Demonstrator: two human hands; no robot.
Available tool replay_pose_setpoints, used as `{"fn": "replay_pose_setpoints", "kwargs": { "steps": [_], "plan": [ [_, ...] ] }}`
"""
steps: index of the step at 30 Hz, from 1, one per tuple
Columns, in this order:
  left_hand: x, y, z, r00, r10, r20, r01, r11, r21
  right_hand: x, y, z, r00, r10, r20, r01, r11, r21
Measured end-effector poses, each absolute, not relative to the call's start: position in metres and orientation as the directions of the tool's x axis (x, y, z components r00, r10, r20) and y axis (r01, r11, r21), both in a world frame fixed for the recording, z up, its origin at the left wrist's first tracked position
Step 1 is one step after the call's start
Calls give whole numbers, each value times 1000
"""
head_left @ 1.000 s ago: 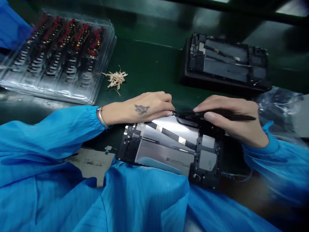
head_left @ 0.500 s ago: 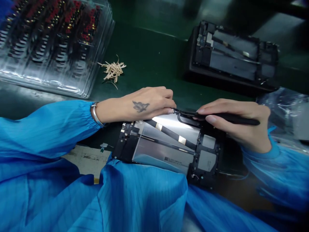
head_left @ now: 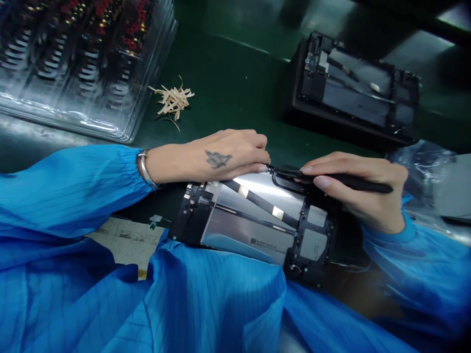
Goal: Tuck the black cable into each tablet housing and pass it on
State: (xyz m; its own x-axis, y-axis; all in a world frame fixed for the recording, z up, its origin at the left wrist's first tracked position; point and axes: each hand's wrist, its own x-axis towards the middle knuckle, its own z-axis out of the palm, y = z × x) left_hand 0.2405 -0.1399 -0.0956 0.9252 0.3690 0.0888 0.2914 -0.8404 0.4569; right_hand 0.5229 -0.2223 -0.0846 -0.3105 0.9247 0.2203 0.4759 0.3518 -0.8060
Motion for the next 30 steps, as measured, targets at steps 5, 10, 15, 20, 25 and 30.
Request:
{"fn": "replay_pose_setpoints", "kwargs": {
  "steps": [5, 10, 15, 20, 25, 30],
  "plan": [
    [240, -140, -96, 927, 366, 85, 291, -843, 453, 523, -222, -86, -324, 912, 252, 461, 384, -800],
    [241, -141, -96, 926, 362, 105, 285, -855, 433, 524, -222, -87, -349, 899, 265, 452, 409, -793],
    [243, -143, -94, 923, 374, 94, 311, -865, 393, 526, -222, -88, -353, 889, 290, 432, 430, -793],
    [243, -146, -93, 916, 392, 89, 342, -876, 341, 531, -219, -90, -390, 857, 337, 428, 493, -758],
    [244, -147, -100, 908, 371, 196, 306, -905, 295, 531, -218, -91, -403, 846, 348, 411, 507, -757],
    [244, -154, -104, 921, 237, 309, 203, -969, 137, 534, -219, -86, -437, 846, 304, 420, 491, -763]
  ]
}}
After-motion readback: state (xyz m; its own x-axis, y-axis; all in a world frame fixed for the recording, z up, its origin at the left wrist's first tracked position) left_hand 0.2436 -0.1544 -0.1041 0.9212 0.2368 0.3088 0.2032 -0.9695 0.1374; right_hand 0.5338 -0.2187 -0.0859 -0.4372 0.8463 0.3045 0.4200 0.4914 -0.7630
